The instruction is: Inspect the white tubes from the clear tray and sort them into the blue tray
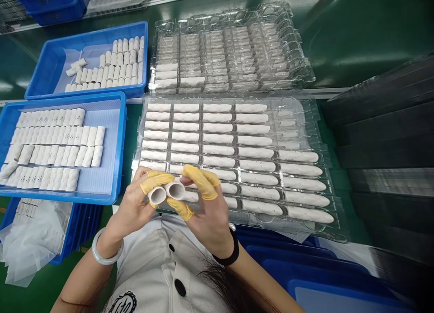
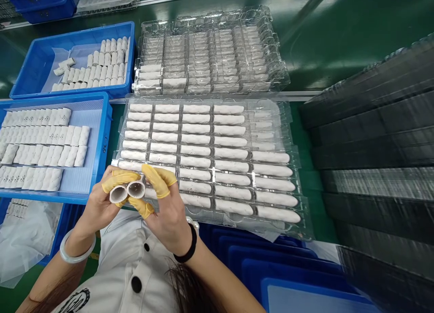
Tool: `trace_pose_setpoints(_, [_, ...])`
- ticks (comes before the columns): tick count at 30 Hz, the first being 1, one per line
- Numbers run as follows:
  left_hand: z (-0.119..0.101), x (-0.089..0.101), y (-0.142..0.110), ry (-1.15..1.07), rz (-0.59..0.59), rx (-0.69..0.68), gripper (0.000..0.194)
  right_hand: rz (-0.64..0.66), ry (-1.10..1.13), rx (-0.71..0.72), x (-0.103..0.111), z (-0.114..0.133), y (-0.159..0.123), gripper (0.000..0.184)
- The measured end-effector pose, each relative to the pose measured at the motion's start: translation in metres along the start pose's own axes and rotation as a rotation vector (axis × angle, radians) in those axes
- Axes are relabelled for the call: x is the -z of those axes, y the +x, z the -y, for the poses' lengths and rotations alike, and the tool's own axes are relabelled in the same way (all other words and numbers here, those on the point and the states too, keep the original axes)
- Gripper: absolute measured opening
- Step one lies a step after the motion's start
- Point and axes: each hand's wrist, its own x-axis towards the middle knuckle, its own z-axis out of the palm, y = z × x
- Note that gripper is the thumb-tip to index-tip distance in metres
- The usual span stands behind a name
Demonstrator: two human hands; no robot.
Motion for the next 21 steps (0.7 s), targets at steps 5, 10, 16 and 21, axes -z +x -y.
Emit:
trace_pose_setpoints(5, [-0.002,0.002,0.001,-0.033,0.062,-0.006,0.024,0.008,0.129,0.059,0.006,0.000,0.006,0.082])
trace_pose_setpoints(10, [-0.003,0.005,0.003,-0.026,0.093,-0.015,0.022,0.065,0.066,0.105,0.014,0.003,0.012,0.081])
trace_pose_setpoints(16, [-0.001,0.003,0.001,-0.026,0.129,-0.012,0.022,0.098,0.008,0.101,0.015,0.006,0.014,0.074])
trace_pose_setpoints(21, [0.000,0.001,0.001,-0.046,0.100,-0.011,0.026,-0.022,-0.035,0.125,0.009,0.003,0.012,0.069])
